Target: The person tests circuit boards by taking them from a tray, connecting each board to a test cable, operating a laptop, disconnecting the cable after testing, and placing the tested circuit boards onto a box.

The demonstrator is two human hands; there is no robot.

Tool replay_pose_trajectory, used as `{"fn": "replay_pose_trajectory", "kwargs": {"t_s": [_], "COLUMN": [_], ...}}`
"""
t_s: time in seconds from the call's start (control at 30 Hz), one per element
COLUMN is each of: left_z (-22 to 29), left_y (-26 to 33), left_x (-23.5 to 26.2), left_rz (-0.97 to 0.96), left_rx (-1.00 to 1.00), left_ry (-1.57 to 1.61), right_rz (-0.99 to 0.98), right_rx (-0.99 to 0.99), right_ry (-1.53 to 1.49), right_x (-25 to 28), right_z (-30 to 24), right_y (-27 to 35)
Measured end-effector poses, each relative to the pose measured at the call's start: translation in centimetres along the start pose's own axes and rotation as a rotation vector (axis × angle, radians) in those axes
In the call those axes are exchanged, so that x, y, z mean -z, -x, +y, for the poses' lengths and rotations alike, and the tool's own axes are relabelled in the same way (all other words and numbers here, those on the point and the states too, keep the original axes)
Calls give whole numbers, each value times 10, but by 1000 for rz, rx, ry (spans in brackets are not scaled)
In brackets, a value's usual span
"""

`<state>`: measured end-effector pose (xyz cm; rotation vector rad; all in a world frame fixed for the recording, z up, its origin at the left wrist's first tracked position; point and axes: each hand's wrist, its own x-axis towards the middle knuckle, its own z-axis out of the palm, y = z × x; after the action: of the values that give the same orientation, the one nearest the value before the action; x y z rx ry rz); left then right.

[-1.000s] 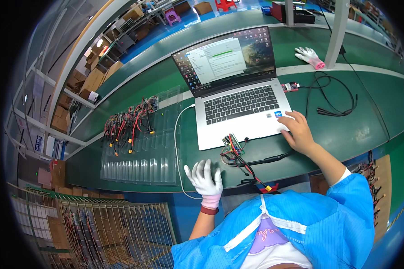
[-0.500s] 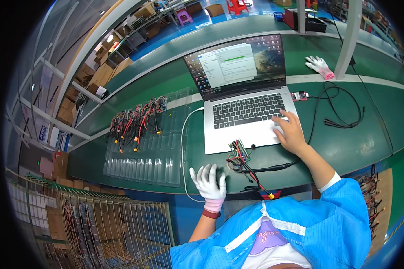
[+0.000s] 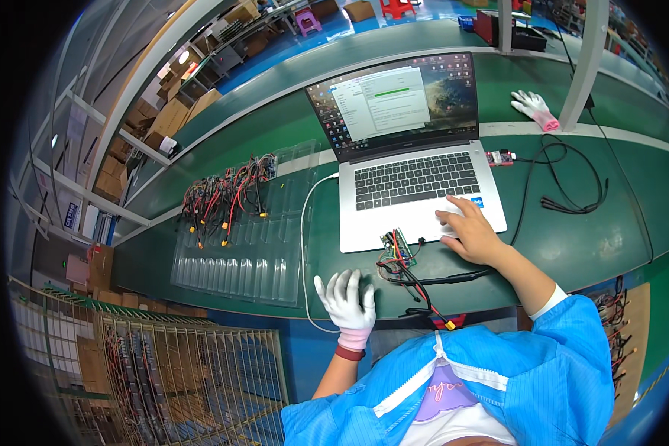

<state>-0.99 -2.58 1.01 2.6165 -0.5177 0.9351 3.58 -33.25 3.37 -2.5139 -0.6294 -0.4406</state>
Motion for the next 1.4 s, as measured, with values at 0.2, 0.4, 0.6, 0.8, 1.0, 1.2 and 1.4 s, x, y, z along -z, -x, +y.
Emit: {"fn": "replay_pose_trajectory", "kwargs": {"t_s": [0.2,0.4,0.6,0.8,1.0,1.2,1.4], "left_z": [0,1,1,0,0,1,-1], "left_y": [-1,0,1,2,0,1,3], "left_x": [-1,0,0,2,-1,-1,-1], "left_rz": [8,22,18,39,17,23,23], "left_rx": [-1,-6,-4,-7,5,-2,-1], "left_ry": [-4,-9,-10,1,-3,2,-3], "right_rz": [2,-22,11,11,-2,-63,-75], "right_rx": [12,7,13,26,43,36,34], "right_ry": [-8,-14,18,24,25,96,99], "right_x": [-1,-1,-3,-6,-10,-16,-15], "right_z": [0,-6,-6,-6,1,5,3], "right_y": [-2,-11,-11,-10,-13,-9,-10]}}
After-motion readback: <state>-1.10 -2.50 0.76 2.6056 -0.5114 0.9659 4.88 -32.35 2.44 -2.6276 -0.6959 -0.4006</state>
